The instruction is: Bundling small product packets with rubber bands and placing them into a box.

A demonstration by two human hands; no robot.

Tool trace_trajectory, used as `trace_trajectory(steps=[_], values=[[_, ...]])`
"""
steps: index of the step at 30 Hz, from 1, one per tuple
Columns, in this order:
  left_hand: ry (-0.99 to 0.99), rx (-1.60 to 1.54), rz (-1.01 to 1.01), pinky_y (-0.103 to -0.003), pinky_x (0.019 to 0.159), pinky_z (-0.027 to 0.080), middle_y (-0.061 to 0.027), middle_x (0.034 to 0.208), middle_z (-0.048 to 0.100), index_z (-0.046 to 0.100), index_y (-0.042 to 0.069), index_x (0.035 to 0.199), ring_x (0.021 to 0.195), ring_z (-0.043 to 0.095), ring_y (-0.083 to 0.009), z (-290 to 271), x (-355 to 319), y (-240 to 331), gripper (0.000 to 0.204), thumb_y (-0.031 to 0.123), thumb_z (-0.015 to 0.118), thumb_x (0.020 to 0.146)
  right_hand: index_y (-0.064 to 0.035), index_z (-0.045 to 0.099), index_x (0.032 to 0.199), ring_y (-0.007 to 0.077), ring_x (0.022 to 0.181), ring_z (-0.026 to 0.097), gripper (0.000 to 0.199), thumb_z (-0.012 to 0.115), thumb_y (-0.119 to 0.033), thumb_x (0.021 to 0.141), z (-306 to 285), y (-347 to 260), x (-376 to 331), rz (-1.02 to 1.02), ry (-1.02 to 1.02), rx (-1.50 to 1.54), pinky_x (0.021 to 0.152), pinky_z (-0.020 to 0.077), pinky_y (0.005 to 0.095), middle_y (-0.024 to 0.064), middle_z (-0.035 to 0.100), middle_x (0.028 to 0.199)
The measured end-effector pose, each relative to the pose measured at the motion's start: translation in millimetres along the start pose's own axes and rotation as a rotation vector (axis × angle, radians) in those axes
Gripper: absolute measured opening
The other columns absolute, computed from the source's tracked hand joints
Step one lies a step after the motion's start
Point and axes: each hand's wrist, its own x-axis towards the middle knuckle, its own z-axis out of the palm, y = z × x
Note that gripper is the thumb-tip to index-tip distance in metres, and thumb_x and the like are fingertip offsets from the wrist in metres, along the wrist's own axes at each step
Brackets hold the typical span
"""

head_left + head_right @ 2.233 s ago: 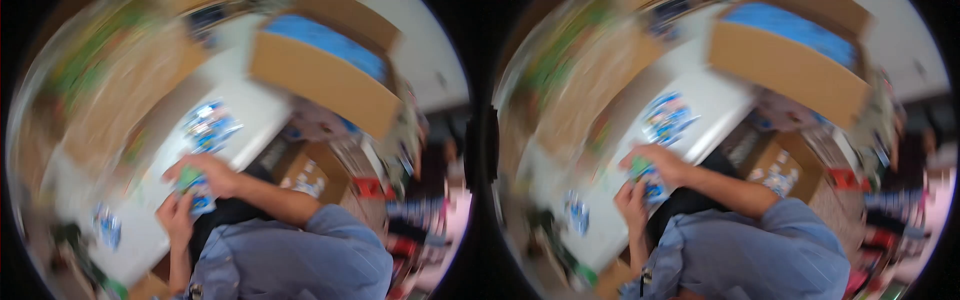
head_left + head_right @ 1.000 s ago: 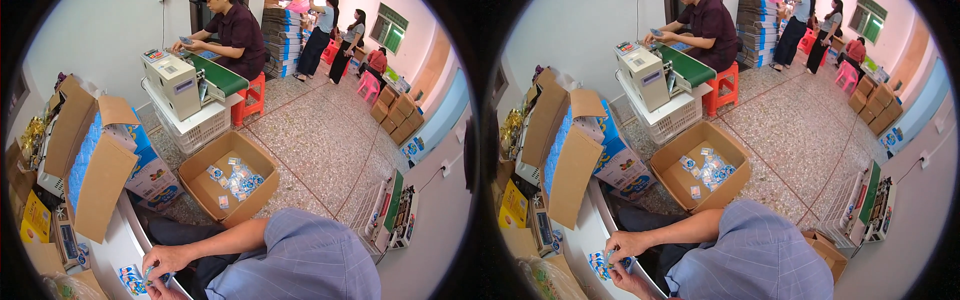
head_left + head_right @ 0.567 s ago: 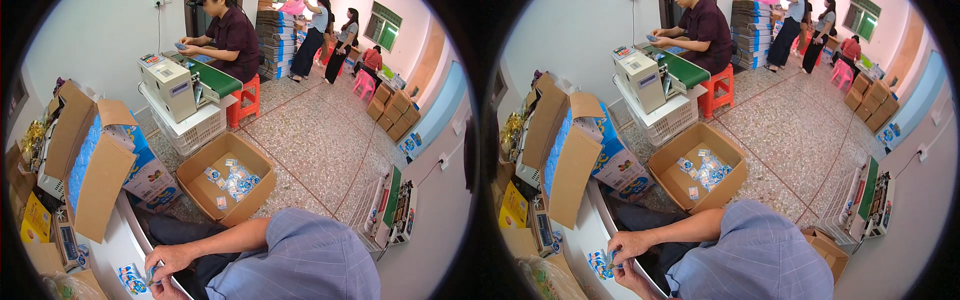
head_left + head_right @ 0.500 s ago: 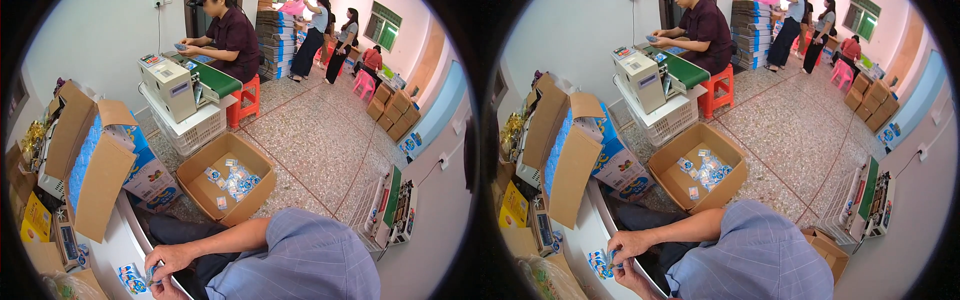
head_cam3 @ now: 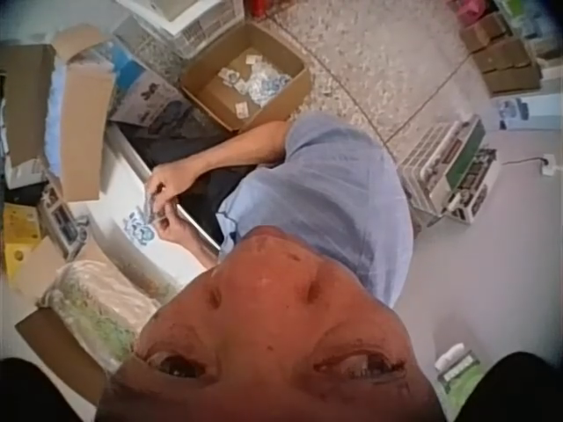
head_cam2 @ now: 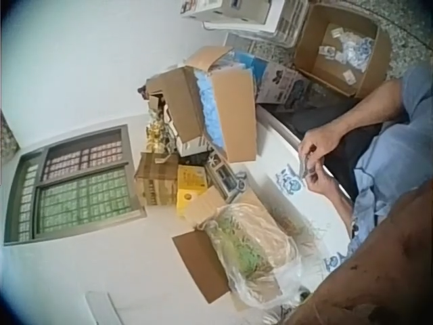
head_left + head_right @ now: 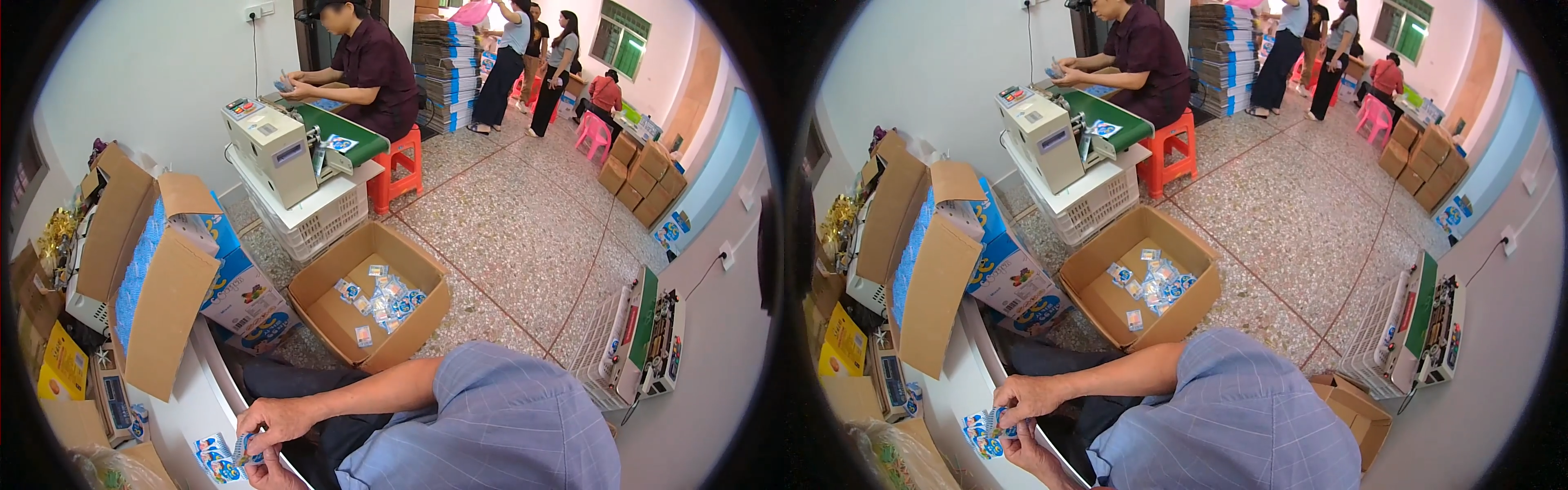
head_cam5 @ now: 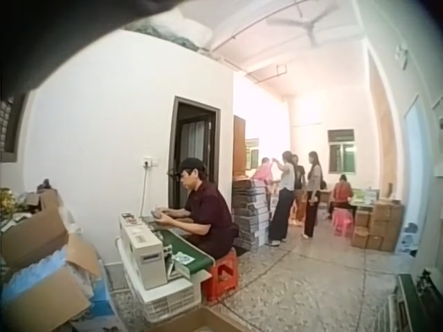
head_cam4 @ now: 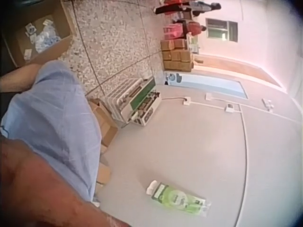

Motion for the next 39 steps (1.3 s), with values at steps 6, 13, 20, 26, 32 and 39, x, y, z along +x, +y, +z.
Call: trace_trajectory(steps=[6,13,20,26,32,39], values=[[0.016,0.013,-0.011,-0.033,0.087,0.059,-0.0161,0.113,0.068,0.061,-0.008,0.122,0.1,0.069,-0.0222,2,-2,1,0.029,0.006,0.064,0.096,0.0087,0.07,0.1,0.0162,0.075,0.065,0.037,0.076,-0.022,0.08,-2,10,2,-0.115,0.031,-0.112,0.063,0.052,0.0298,0.0123,0.065,0.089],[0.038,0.041,-0.004,-0.031,0.085,0.059,-0.0152,0.112,0.068,0.061,-0.008,0.12,0.098,0.068,-0.0204,-7,-4,1,0.027,0.006,0.063,0.097,0.0059,0.071,0.094,0.016,0.078,0.063,0.033,0.075,-0.023,0.078,4,17,7,0.056,-0.014,-0.038,0.068,0.051,0.0309,0.0101,0.064,0.084],[0.068,0.051,-0.015,-0.029,0.081,0.058,-0.0126,0.108,0.068,0.062,-0.008,0.117,0.094,0.068,-0.0175,-1,-4,10,0.025,0.007,0.064,0.097,0.0052,0.069,0.093,0.0186,0.074,0.061,0.032,0.075,-0.022,0.077,3,18,15,-0.022,-0.041,-0.14,0.068,0.048,0.0331,0.0115,0.063,0.082],[0.018,0.08,-0.016,-0.028,0.079,0.059,-0.0115,0.107,0.069,0.061,-0.007,0.117,0.091,0.068,-0.0168,-12,2,5,0.028,0.01,0.067,0.095,0.0054,0.066,0.085,0.0142,0.067,0.058,0.032,0.075,-0.023,0.076,4,25,19,-0.021,-0.018,-0.16,0.061,0.0469,0.0316,0.0096,0.063,0.076],[0.044,0.164,-0.19,-0.025,0.066,0.058,-0.0105,0.097,0.069,0.062,-0.004,0.112,0.078,0.067,-0.0137,-7,10,20,0.023,0.009,0.068,0.094,0.0015,0.066,0.116,0.0051,0.085,0.058,0.03,0.069,-0.015,0.09,-13,1,25,0.015,0.047,0.056,0.076,0.0498,0.0261,0.0009,0.07,0.097],[-0.038,0.173,-0.169,-0.025,0.053,0.056,-0.0106,0.091,0.069,0.064,-0.001,0.11,0.071,0.067,-0.0143,54,27,102,0.021,0.015,0.064,0.096,-0.0014,0.064,0.123,0.0072,0.098,0.063,0.03,0.065,-0.016,0.097,-62,6,18,0.034,0.404,0.274,0.085,0.0524,0.0254,0.0022,0.069,0.112]])
